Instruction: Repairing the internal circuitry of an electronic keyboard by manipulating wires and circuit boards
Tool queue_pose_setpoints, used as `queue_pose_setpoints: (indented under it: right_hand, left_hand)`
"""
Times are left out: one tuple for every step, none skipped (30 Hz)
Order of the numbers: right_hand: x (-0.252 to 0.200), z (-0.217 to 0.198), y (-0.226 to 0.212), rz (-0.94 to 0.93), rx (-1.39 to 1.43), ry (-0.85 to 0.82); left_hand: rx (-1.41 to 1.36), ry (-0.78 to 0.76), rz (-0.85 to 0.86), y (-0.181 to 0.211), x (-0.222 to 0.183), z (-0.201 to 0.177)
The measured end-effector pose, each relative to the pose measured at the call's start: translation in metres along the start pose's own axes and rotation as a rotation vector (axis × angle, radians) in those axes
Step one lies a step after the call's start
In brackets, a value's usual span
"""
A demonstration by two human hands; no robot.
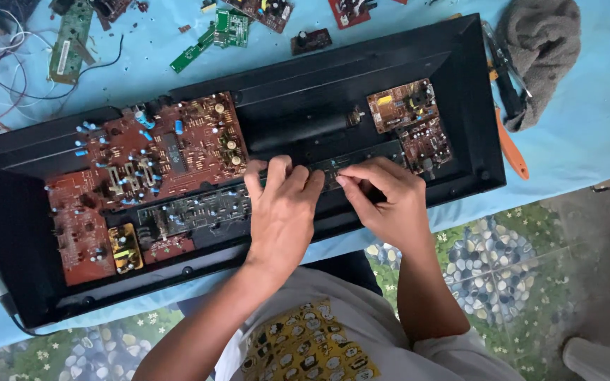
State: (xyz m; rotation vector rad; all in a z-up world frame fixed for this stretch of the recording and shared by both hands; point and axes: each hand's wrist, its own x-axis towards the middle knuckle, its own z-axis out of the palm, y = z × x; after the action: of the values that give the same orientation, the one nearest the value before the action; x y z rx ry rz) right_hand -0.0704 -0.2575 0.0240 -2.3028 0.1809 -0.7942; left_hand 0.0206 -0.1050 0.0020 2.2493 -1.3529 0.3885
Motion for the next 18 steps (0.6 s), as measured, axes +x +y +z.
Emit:
queue_pose_setpoints:
  right_hand:
    - [0.0001, 0.0000, 0.0001, 0.003, 0.003, 0.001]
    - [-0.0005, -0.0002, -0.0001, 0.004, 0.002, 0.001]
    - [-0.0010, -0.0006, -0.0002, 0.004, 0.003, -0.003]
    - [-0.0013, -0.0011, -0.0001, 0.004, 0.004, -0.007]
    - [-0.0012, -0.0010, -0.0003, 0.005, 0.003, -0.007]
    - [-0.0011, -0.0006, -0.0004, 0.005, -0.003, -0.002]
    - [-0.0010, -0.0003, -0.0006, 0.006, -0.010, 0.003]
    - [0.0001, -0.0007, -0.0018, 0.006, -0.010, 0.003]
    - [0.0012, -0.0012, -0.0029, 0.002, -0.007, 0.001]
    - [0.0014, -0.0018, -0.0043, 0.000, -0.004, -0.003]
    - [0.0009, -0.0012, -0.0033, 0.002, -0.004, -0.004]
    - [0.0007, -0.0005, -0.0022, -0.001, -0.003, 0.003]
    - [0.0004, 0.0002, -0.0012, -0.005, -0.001, 0.010]
    - [0.0003, -0.0001, -0.0010, -0.004, -0.001, 0.009]
    - [0.0001, -0.0005, -0.0010, -0.011, -0.011, 0.000]
    - [0.0005, -0.0007, -0.0008, -0.018, -0.022, -0.006]
    - [0.0004, -0.0009, -0.0007, -0.019, -0.022, -0.006]
    - [0.0002, -0.0012, -0.0007, -0.017, -0.023, -0.011]
  left_hand:
    - [-0.014, -0.005, -0.009, 0.0000, -0.0006, 0.0015]
    - [-0.014, -0.006, -0.009, 0.0002, -0.0007, 0.0023]
    - [-0.019, 0.010, -0.005, 0.0006, -0.0007, 0.0031]
    - [-0.024, 0.026, 0.000, 0.0009, -0.0004, 0.0040]
    - [-0.024, 0.026, 0.000, 0.0013, 0.0004, 0.0035]
    - [-0.022, 0.022, 0.002, 0.0013, 0.0010, 0.0029]
    - [-0.020, 0.019, 0.003, 0.0014, 0.0016, 0.0024]
    - [-0.020, 0.019, 0.004, 0.0015, 0.0012, 0.0028]
    - [-0.021, 0.021, 0.006, 0.0015, 0.0007, 0.0034]
    - [-0.023, 0.021, 0.006, 0.0021, -0.0006, 0.0037]
    - [-0.024, 0.018, 0.006, 0.0018, -0.0007, 0.0043]
    - [-0.026, 0.018, 0.005, 0.0014, -0.0007, 0.0051]
    - [-0.028, 0.018, 0.004, 0.0010, -0.0007, 0.0057]
    - [-0.029, 0.017, 0.004, 0.0009, -0.0010, 0.0057]
    - [-0.040, 0.011, 0.002, 0.0008, -0.0013, 0.0055]
    - [-0.051, 0.007, 0.002, 0.0004, -0.0012, 0.0053]
    - [-0.051, 0.008, 0.003, 0.0006, -0.0009, 0.0052]
    - [-0.055, 0.004, -0.001, 0.0009, -0.0006, 0.0051]
